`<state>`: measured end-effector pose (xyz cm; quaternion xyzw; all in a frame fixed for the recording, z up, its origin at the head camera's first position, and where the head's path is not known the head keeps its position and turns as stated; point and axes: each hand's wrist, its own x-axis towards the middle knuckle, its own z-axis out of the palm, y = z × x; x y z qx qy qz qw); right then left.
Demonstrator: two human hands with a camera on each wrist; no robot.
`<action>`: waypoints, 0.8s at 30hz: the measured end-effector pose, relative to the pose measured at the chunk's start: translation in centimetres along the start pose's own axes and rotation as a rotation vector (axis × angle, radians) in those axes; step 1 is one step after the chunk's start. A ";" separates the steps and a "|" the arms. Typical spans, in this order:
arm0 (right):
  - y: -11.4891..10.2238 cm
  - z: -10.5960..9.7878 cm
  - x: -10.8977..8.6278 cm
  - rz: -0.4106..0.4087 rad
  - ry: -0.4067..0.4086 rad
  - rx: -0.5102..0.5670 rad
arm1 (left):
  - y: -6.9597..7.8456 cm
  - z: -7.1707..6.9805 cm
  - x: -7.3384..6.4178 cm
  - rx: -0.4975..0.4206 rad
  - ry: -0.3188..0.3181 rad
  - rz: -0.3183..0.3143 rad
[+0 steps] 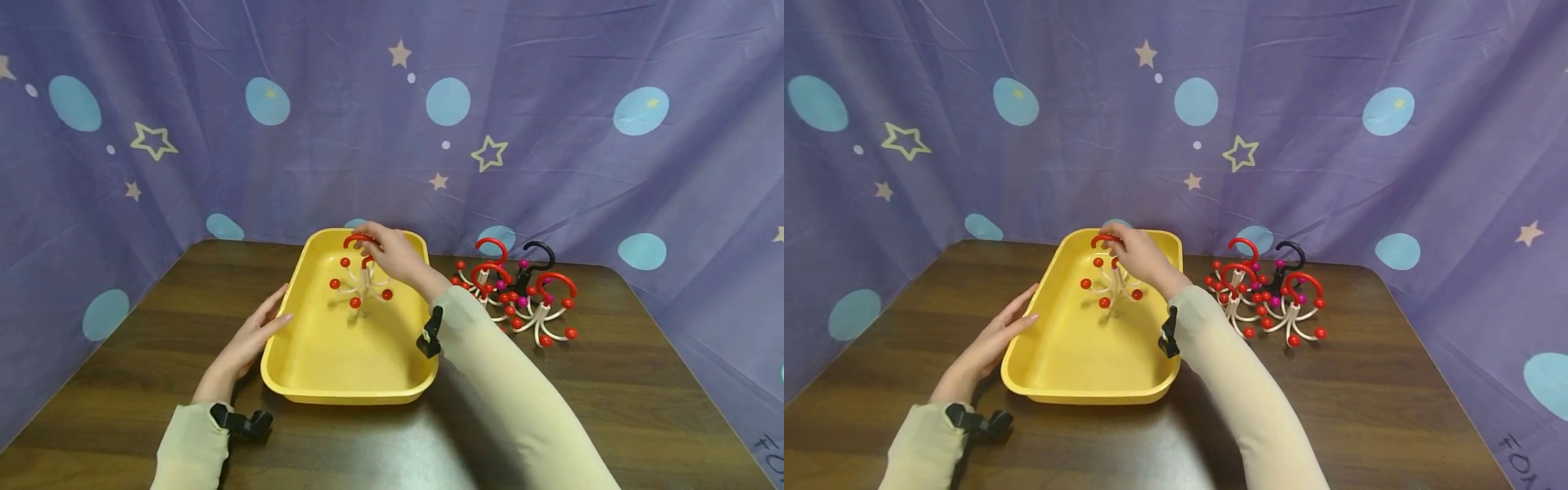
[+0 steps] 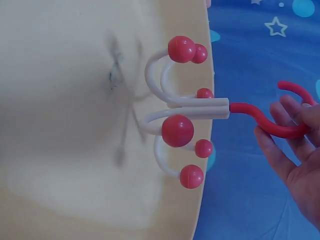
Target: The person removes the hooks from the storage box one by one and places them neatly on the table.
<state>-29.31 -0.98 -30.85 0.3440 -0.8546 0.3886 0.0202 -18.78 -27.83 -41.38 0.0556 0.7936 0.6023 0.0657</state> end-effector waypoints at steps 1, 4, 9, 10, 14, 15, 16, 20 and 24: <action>-0.1 -0.1 -0.1 -0.008 0.004 -0.005 | 0.0 0.0 0.0 0.001 0.002 0.000; -0.3 -0.5 -0.5 -0.034 0.023 -0.020 | -0.1 -0.1 0.0 0.007 0.008 0.002; -0.7 -1.3 -1.2 -0.063 0.056 -0.039 | -0.2 -0.1 0.0 0.004 0.000 0.007; -0.7 -1.4 -1.5 -0.068 0.062 -0.043 | -0.2 -0.1 0.0 0.003 0.000 0.009; -0.8 -2.0 -2.3 -0.097 0.096 -0.063 | 0.0 0.0 0.1 0.010 0.009 0.010; -0.7 -2.1 -2.5 -0.106 0.107 -0.063 | 0.0 0.0 0.1 0.013 0.011 0.008; -0.7 -2.2 -2.7 -0.115 0.121 -0.064 | 0.0 0.0 0.1 0.015 0.011 0.007; -0.6 -2.8 -3.5 -0.144 0.172 -0.048 | -0.1 0.0 0.1 0.023 0.011 0.000; -0.5 -3.4 -4.2 -0.155 0.210 -0.039 | -0.1 0.1 0.1 0.020 0.009 -0.002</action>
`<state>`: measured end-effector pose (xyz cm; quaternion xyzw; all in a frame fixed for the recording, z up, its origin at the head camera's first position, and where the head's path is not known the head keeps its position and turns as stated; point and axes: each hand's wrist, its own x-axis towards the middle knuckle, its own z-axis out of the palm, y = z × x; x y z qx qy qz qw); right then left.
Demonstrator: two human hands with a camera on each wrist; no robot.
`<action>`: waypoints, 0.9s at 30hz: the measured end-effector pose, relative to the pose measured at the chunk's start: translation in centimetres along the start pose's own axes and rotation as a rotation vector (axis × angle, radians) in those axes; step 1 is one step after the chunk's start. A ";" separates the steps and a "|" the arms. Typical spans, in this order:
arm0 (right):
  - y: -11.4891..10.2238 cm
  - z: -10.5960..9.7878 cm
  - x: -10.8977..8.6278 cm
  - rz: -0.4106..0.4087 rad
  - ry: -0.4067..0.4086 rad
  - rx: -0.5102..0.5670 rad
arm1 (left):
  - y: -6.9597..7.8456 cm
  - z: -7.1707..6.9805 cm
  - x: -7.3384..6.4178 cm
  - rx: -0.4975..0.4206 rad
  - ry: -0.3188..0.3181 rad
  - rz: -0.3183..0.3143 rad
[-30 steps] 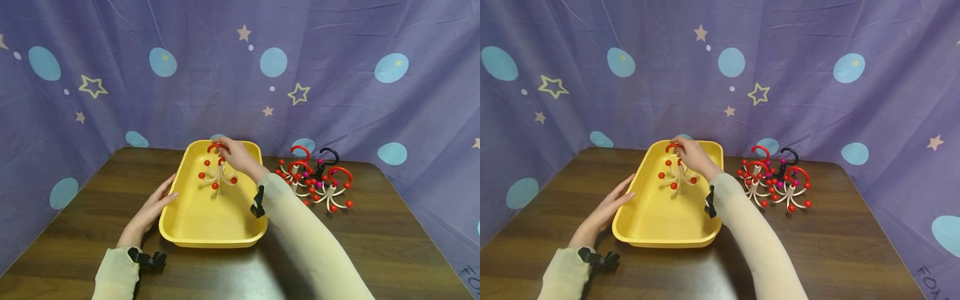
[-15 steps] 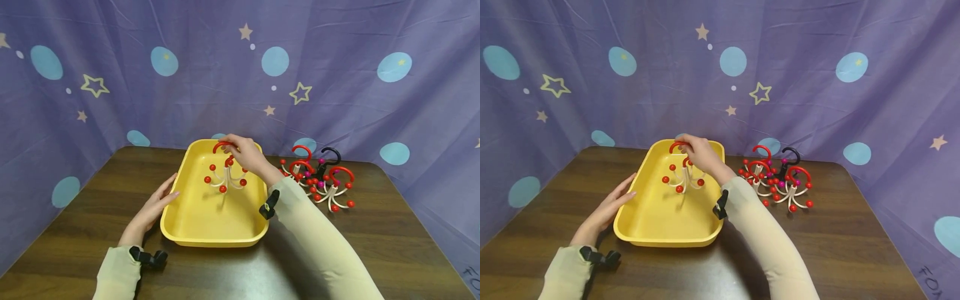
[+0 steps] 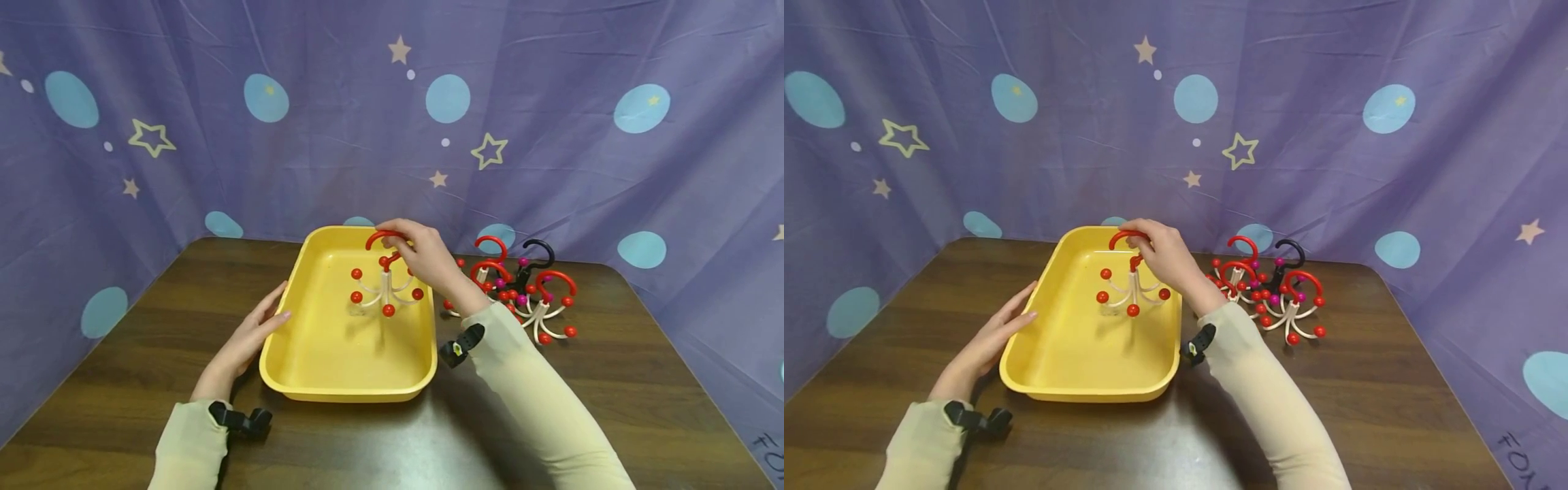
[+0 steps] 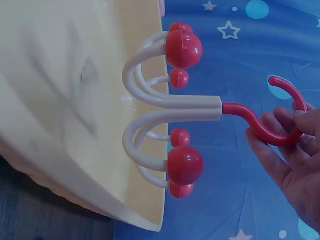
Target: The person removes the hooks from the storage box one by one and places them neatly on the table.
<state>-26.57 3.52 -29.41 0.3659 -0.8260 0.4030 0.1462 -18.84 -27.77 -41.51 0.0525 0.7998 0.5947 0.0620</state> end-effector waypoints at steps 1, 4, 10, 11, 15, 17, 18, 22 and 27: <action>0.0 -0.2 -0.1 -0.003 0.006 0.000 | 0.0 0.0 0.0 -0.001 0.000 0.000; 0.1 -0.7 -0.5 -0.006 0.025 0.001 | 0.0 0.0 0.0 -0.002 0.000 -0.003; 0.4 -1.9 -1.6 -0.005 0.071 0.022 | 0.1 0.0 0.0 -0.010 -0.007 -0.001; 0.3 -2.1 -1.8 -0.004 0.076 0.022 | 0.1 0.0 0.0 -0.009 -0.007 0.001; 0.4 -3.0 -2.5 0.007 0.091 0.018 | 0.0 0.0 0.1 -0.006 -0.008 0.009; 0.4 -3.5 -2.9 0.018 0.093 0.017 | 0.0 0.0 0.1 -0.004 -0.007 0.008; 0.4 -3.7 -3.1 0.023 0.094 0.025 | 0.1 0.0 0.1 -0.004 -0.007 0.008; 0.3 -4.6 -4.1 0.045 0.101 0.042 | 0.1 0.0 0.1 -0.004 -0.007 0.002; 0.3 -5.5 -5.3 0.036 0.131 0.004 | 0.1 0.0 0.0 -0.003 -0.006 -0.005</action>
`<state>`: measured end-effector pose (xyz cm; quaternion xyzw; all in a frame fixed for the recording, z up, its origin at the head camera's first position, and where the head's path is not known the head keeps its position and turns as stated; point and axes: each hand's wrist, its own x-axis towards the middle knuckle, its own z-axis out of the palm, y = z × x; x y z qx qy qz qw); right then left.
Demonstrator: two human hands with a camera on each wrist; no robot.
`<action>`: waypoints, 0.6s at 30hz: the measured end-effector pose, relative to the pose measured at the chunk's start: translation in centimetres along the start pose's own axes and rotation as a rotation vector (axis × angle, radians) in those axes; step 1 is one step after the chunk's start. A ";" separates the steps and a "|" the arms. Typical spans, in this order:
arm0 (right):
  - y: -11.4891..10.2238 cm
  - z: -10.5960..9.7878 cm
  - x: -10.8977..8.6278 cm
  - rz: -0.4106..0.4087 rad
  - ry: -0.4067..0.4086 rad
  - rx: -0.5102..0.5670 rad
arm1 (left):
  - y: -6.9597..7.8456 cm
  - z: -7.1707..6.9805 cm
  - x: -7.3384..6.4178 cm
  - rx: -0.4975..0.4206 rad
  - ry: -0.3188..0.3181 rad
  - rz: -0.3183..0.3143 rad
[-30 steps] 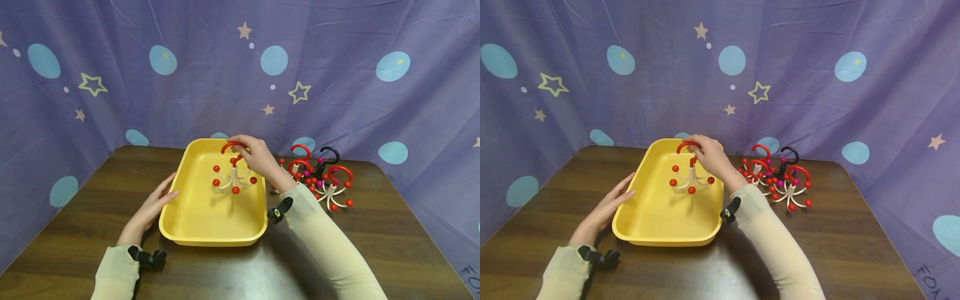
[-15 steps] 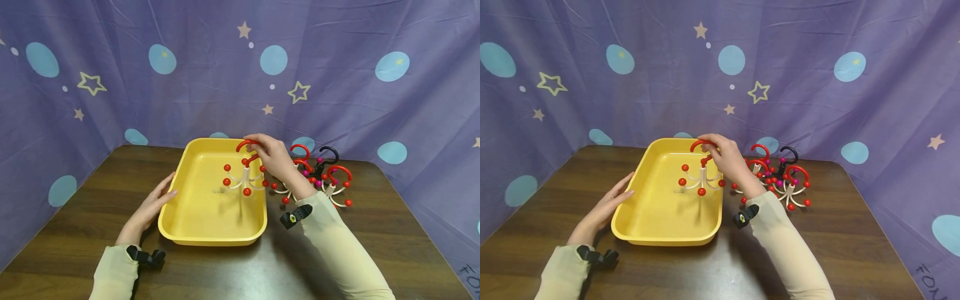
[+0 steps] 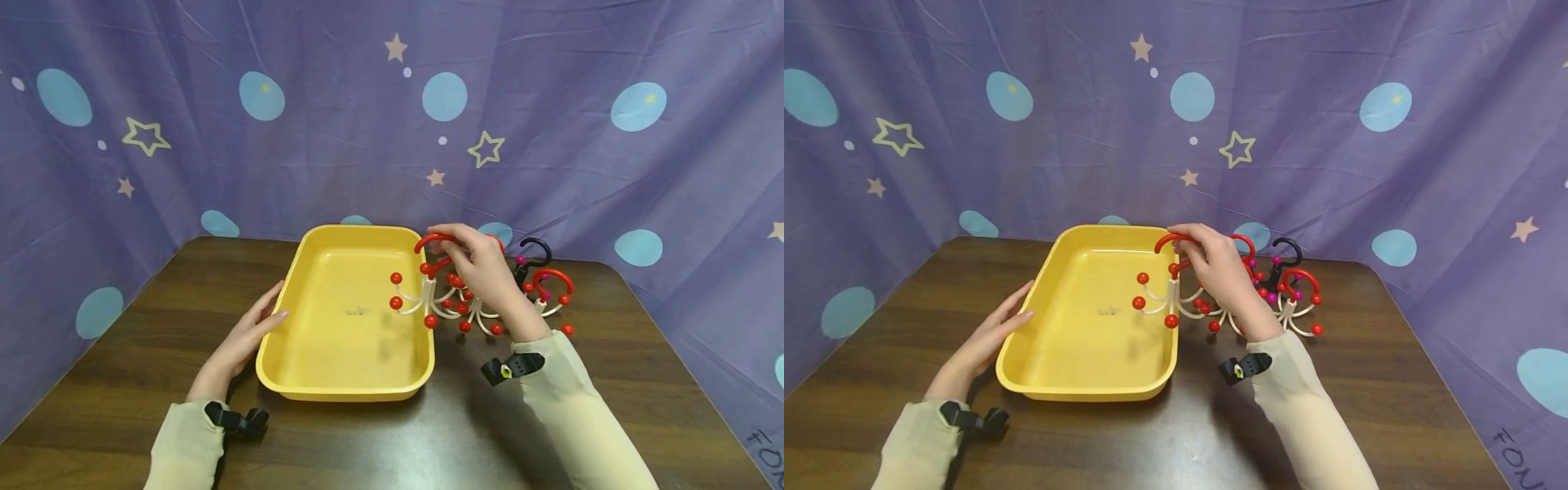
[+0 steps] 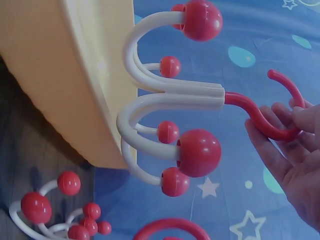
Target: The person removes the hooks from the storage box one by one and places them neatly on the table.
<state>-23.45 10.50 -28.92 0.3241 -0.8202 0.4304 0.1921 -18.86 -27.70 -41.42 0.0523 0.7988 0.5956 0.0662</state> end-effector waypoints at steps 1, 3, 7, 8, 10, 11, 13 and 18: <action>0.0 -0.2 -0.2 -0.002 0.009 -0.008 | 0.0 0.0 0.0 0.001 0.000 -0.002; 0.1 -0.7 -0.5 -0.006 0.025 -0.022 | 0.0 0.0 0.0 -0.001 0.000 -0.002; 0.1 -1.5 -1.4 -0.006 0.047 -0.044 | 0.1 0.0 0.0 -0.004 0.001 0.000; 0.2 -1.6 -1.6 -0.008 0.052 -0.054 | 0.1 0.0 0.0 -0.007 -0.001 0.001; 0.2 -2.0 -2.0 -0.013 0.056 -0.070 | 0.2 0.0 0.0 -0.006 -0.003 -0.002; 0.3 -2.2 -2.3 -0.019 0.059 -0.078 | 0.2 0.0 0.0 -0.007 -0.004 -0.003; 0.4 -2.5 -2.7 -0.026 0.066 -0.083 | 0.2 0.1 0.0 -0.007 -0.007 -0.006; -0.3 -3.5 -3.7 -0.034 0.098 -0.085 | 0.3 0.1 -0.1 -0.010 -0.008 -0.005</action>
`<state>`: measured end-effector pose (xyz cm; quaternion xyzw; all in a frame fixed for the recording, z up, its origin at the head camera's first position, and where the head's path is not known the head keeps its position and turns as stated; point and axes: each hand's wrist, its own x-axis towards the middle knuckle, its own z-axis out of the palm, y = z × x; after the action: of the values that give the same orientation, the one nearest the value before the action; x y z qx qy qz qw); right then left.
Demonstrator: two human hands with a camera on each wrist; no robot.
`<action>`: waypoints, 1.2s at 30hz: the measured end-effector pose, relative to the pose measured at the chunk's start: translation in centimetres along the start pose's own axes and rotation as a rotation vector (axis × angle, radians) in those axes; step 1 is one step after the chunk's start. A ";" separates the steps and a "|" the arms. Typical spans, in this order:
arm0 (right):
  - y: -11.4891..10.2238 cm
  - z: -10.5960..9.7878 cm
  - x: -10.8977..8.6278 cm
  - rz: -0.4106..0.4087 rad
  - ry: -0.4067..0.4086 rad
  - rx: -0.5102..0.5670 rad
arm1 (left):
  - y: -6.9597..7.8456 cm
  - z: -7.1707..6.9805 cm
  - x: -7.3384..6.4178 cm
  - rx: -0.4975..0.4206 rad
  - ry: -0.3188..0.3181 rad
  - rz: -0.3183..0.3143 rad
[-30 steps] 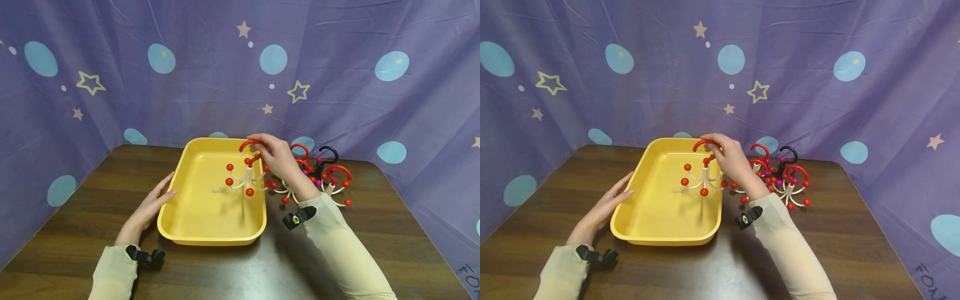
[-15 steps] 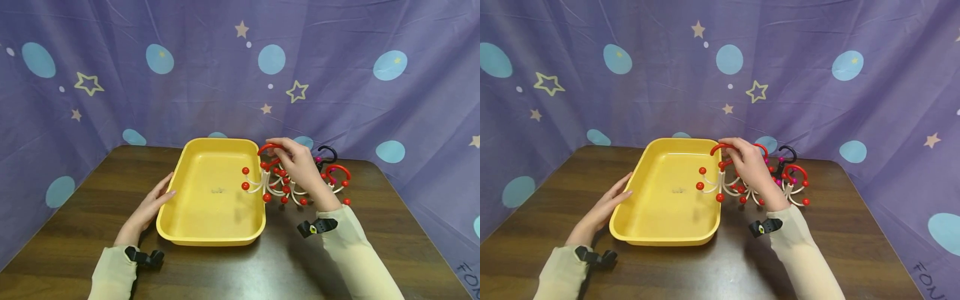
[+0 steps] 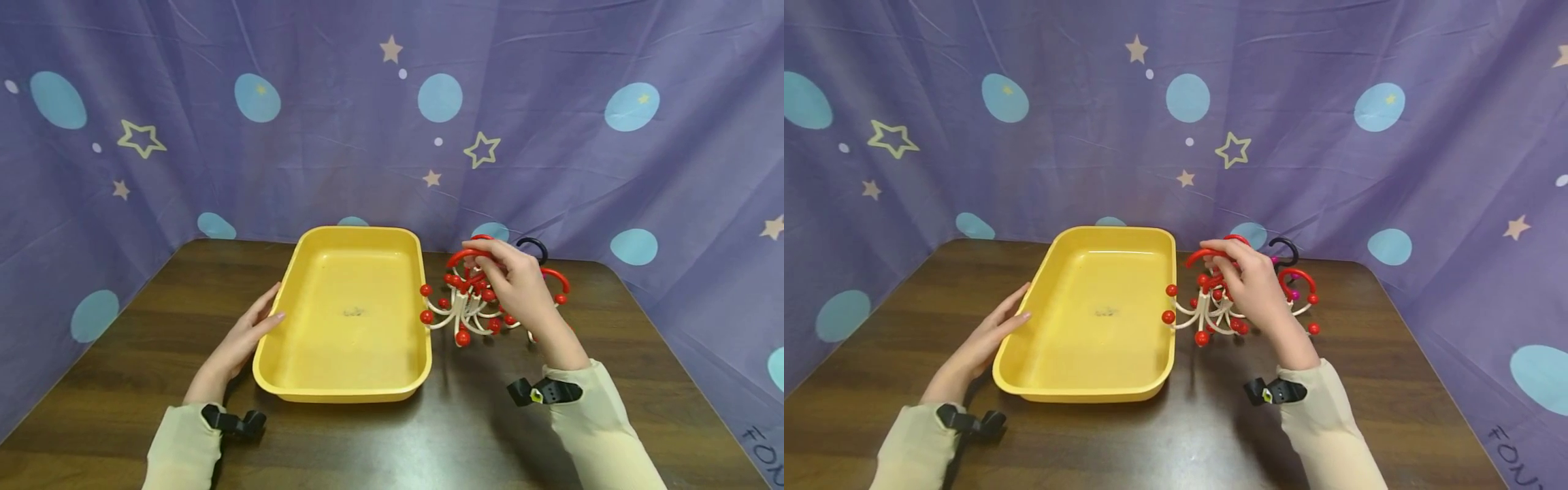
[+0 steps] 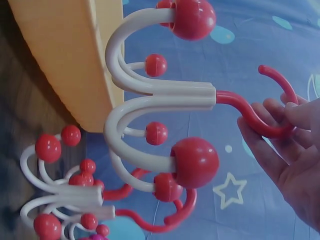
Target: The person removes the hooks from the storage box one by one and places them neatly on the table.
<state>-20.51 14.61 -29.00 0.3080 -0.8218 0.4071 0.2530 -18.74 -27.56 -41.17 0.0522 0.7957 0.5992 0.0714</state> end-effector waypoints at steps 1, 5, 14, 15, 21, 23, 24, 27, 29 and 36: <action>-0.3 -0.3 -0.2 0.000 0.008 -0.007 | 0.0 0.0 0.0 0.000 -0.001 0.001; -1.3 -1.2 -0.8 0.012 0.020 -0.031 | -0.1 0.0 0.0 -0.007 0.000 0.003; 1.8 -1.8 -2.5 0.044 -0.011 -0.053 | -0.2 0.1 0.0 -0.003 0.003 -0.001; 2.0 -1.8 -2.7 0.042 -0.017 -0.055 | -0.2 0.1 0.0 -0.004 0.002 -0.001; 2.8 -2.0 -3.5 0.049 -0.065 -0.056 | -0.2 0.1 -0.1 0.001 0.000 0.000; 3.1 -2.0 -3.8 0.057 -0.078 -0.065 | -0.1 0.0 -0.1 0.007 -0.002 0.003; 3.2 -1.9 -4.0 0.065 -0.084 -0.066 | -0.1 0.0 -0.1 0.009 -0.004 0.004; 3.1 -1.9 -4.3 0.099 -0.105 -0.067 | -0.1 0.0 -0.2 0.009 -0.007 0.010; 3.2 -1.8 -4.6 0.122 -0.118 -0.054 | -0.1 0.0 -0.2 0.004 -0.008 0.010; 4.8 -1.6 -5.4 0.157 -0.174 -0.025 | -0.1 0.0 0.0 -0.021 -0.015 0.011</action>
<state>-19.96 19.86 -34.18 0.2739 -0.8672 0.3871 0.1520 -18.76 -27.61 -41.29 0.0603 0.7885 0.6075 0.0744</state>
